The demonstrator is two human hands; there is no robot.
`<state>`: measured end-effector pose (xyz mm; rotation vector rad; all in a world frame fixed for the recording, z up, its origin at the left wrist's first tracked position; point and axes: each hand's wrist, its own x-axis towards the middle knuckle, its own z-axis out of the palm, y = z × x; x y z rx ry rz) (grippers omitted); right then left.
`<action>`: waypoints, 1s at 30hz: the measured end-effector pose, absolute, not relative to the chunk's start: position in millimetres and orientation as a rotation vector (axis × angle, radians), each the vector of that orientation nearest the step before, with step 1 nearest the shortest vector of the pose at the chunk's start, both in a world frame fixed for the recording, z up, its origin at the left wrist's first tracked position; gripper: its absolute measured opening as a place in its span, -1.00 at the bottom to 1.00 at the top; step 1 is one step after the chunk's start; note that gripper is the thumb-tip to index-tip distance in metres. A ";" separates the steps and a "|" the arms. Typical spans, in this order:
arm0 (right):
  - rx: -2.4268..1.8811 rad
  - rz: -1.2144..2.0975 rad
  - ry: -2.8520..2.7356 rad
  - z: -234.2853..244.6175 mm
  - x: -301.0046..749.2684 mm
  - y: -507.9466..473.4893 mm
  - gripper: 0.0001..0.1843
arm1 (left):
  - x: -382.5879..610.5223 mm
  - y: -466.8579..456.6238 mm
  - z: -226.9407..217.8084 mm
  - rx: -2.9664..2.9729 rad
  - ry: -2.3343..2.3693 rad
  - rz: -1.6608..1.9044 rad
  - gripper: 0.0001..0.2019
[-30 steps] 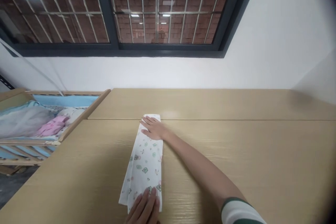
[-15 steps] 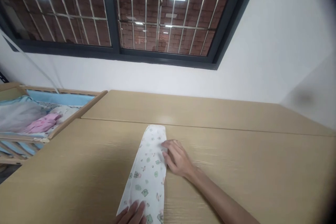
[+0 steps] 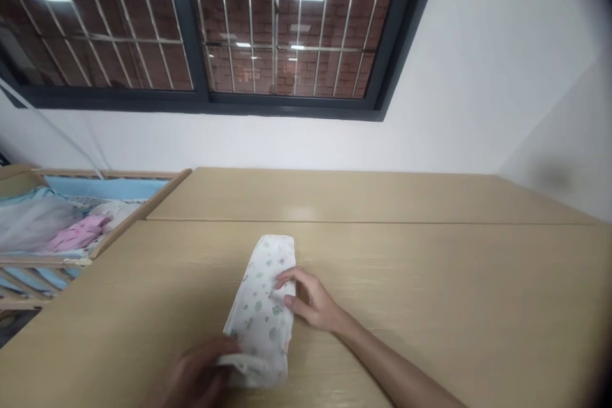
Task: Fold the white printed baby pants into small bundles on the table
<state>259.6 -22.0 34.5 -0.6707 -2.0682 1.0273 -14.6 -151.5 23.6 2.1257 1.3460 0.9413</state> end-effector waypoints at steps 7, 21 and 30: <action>-0.515 0.977 -2.228 25.0 258.7 -30.6 -0.39 | 18.2 -119.3 52.3 1.492 1.569 0.910 -0.69; -0.760 0.803 -2.309 26.8 239.6 -45.5 -0.53 | 34.1 -87.7 50.8 1.270 1.495 1.123 -0.60; -0.923 0.856 -2.029 13.6 246.8 -32.7 -0.72 | 2.6 -93.2 30.1 1.535 1.322 0.823 -0.64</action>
